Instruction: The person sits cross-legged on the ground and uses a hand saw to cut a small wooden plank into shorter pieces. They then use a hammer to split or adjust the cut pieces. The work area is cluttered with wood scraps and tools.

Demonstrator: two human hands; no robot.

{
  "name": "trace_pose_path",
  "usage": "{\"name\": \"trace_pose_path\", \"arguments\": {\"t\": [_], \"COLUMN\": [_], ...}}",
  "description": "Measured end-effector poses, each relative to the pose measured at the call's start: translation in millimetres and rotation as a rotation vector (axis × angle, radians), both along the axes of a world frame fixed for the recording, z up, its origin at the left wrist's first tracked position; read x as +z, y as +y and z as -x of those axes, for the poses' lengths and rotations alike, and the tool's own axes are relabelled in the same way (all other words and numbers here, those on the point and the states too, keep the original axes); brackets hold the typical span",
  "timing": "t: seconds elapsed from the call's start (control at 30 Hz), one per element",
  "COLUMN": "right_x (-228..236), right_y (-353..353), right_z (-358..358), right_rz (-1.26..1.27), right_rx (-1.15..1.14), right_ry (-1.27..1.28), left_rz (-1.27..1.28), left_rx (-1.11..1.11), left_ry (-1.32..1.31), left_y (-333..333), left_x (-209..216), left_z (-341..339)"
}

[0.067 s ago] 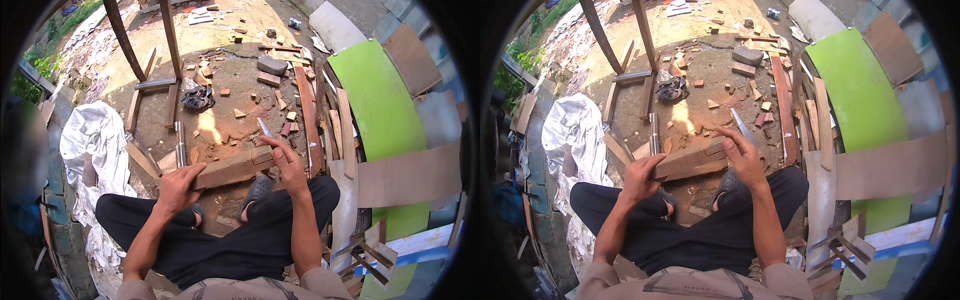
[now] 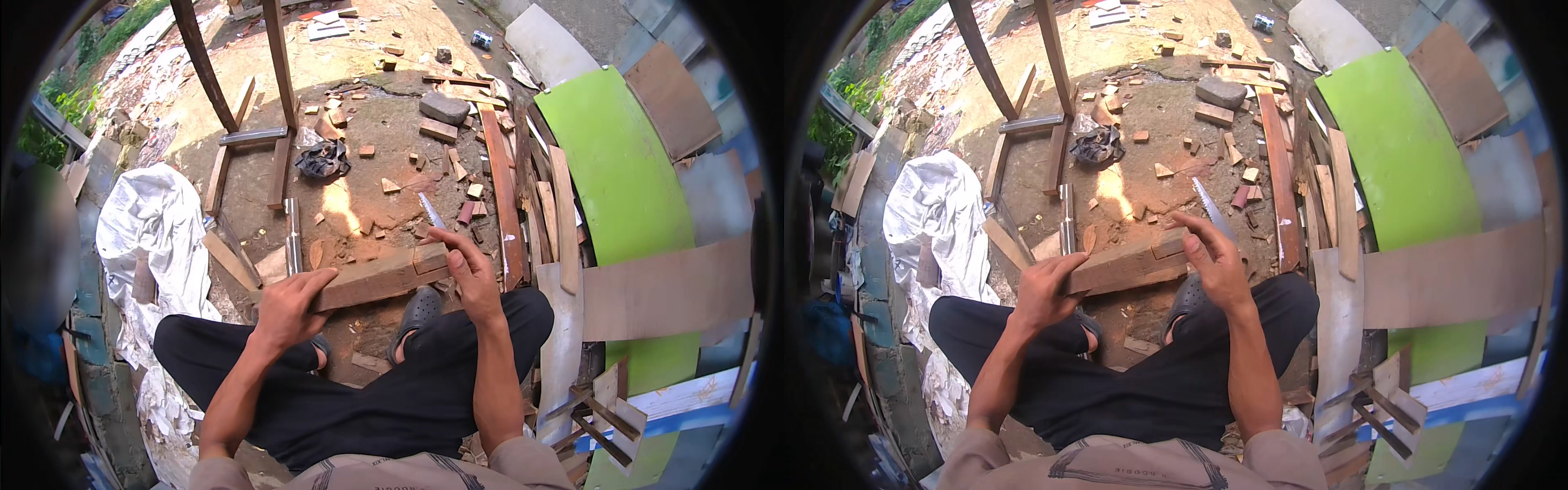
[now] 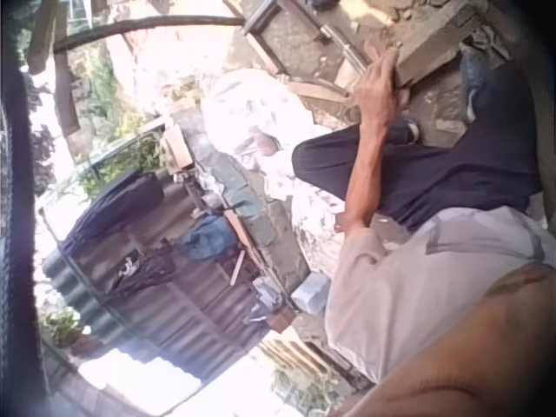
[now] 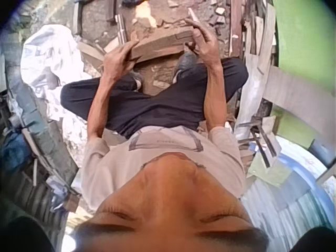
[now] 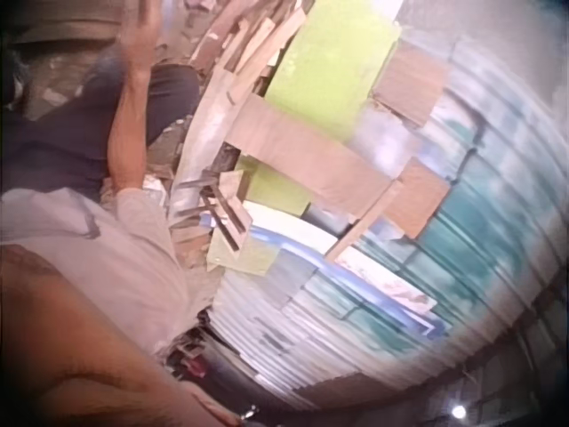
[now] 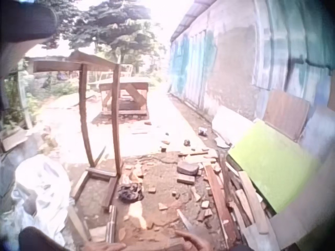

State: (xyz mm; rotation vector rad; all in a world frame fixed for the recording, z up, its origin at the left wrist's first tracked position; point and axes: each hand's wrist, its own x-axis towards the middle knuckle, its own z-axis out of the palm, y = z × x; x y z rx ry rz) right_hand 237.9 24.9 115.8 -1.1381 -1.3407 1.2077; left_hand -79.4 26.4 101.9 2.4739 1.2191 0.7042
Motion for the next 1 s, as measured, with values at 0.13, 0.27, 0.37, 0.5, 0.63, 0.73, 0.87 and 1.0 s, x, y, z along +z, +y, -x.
{"name": "trace_pose_path", "arguments": {"t": [0.13, 0.27, 0.37, 0.5, 0.63, 0.73, 0.87, 1.0], "right_x": [1.0, -10.8, -15.4, -19.9, -29.7, -27.0, -33.5, -32.7], "right_y": [-13.7, -5.7, -4.7, -2.0, -0.5, -0.6, -3.1, -3.6], "right_z": [0.9, 12.3, 16.0, 22.4, 26.1, 33.2, 40.9, 36.0], "right_rz": [-0.015, -0.236, -0.312, -0.363, -0.431, -0.472, -0.581, -0.738], "right_rx": [0.021, -0.066, -0.105, -0.174, -0.226, -0.325, -0.513, -0.495], "right_ry": [0.081, 0.044, 0.005, -0.04, -0.05, -0.106, -0.06, 0.048], "left_rz": [0.056, 0.114, 0.077, 0.092, 0.103, 0.134, 0.202, 0.208], "left_rx": [-0.04, -0.022, -0.016, -0.01, -0.021, -0.024, -0.062, -0.103], "left_ry": [0.048, -0.002, 0.011, 0.011, 0.002, 0.005, 0.044, 0.011], "left_y": [4.0, 1.4, -1.7, -3.5, -5.3, -7.4, -12.5, -18.8], "left_x": [9.2, 18.9, 27.1, 30.9, 28.2, 28.1, 25.9, 18.8], "left_z": [3.9, 4.2, 6.9, 10.3, 13.8, 11.5, 7.6, -1.3]}}
